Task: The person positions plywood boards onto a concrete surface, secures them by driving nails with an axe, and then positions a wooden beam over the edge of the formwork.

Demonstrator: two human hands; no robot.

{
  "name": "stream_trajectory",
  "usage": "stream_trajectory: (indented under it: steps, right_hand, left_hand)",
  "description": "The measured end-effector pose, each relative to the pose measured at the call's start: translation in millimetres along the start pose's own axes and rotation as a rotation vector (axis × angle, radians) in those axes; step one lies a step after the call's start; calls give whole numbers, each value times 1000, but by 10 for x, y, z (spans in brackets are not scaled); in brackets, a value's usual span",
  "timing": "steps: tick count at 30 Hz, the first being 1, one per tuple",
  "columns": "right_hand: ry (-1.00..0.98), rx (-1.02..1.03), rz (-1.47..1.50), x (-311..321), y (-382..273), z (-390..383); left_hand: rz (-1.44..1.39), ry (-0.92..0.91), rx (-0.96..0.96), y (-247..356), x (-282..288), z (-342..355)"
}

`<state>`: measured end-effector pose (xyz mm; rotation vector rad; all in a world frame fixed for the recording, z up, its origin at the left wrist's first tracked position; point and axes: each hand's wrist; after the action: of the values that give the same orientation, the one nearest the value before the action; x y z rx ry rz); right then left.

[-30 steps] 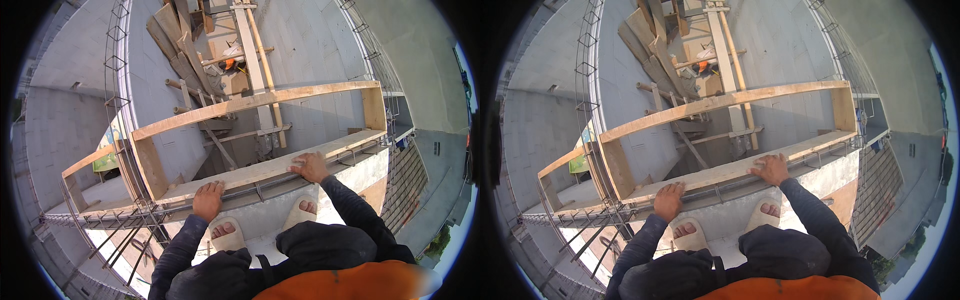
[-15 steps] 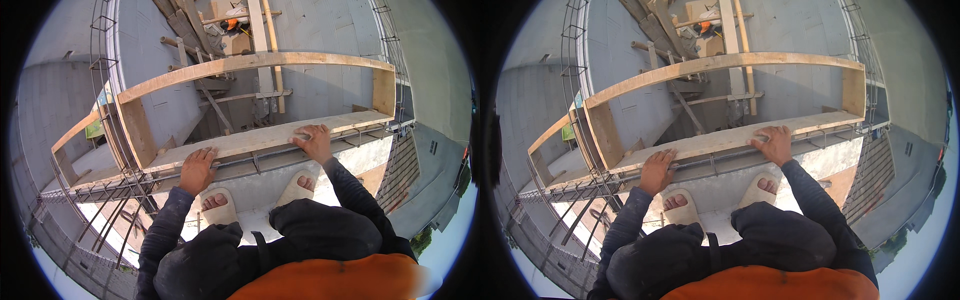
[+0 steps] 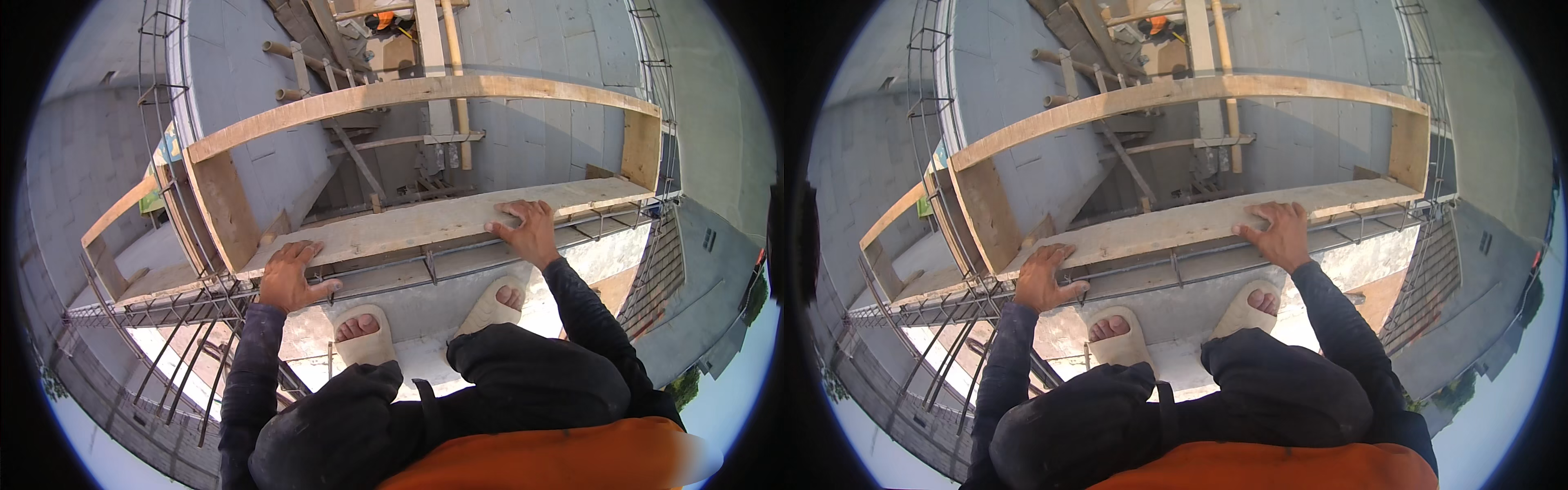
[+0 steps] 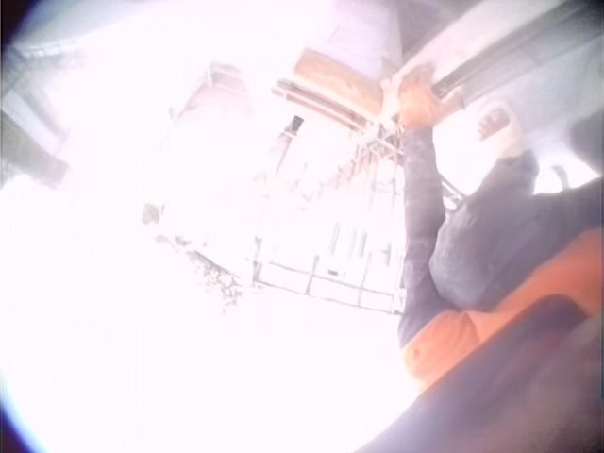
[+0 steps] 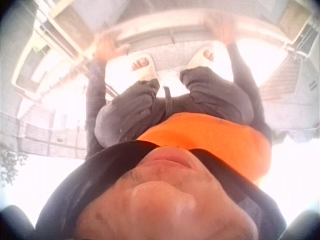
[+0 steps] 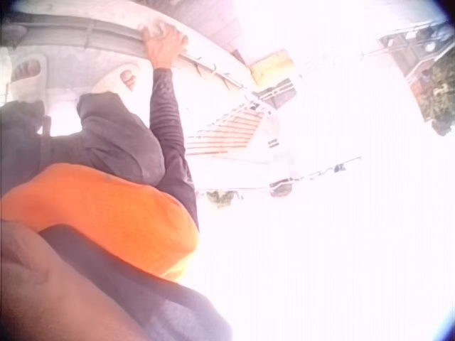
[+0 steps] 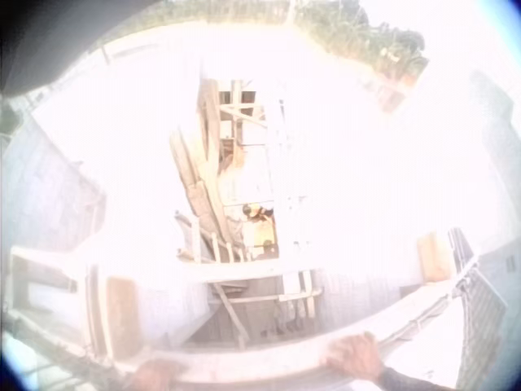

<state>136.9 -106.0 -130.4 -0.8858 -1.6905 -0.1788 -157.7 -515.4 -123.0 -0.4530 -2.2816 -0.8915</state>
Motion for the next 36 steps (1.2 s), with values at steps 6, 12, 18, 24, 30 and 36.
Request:
stream_trajectory:
  steps: [6,12,18,24,30,36]
  right_hand:
    - [-69,15,61,90,49,104]
    - [-86,16,88,152,49,166]
    - [-48,35,129,152,113,176]
    - [13,47,147,89,162,143]
    - [-5,17,185,111,202,148]
    - [63,55,180,28,241,118]
  left_hand:
    - [16,21,-35,-24,-30,21]
    - [28,55,-54,-21,-45,44]
    - [64,79,-78,-56,-78,38]
    - [108,57,-78,-66,-109,43]
    - [152,-7,-53,-45,-98,86]
    - [194,-39,-54,-98,-137,32]
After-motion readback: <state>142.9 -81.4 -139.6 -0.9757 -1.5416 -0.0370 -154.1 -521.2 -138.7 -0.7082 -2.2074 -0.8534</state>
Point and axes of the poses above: each hand's wrist, its own z-axis towards the middle knuckle, its own x-axis out of the back of the hand, y = z × x, and after that the axes turned 8 degrees about y, right-handed
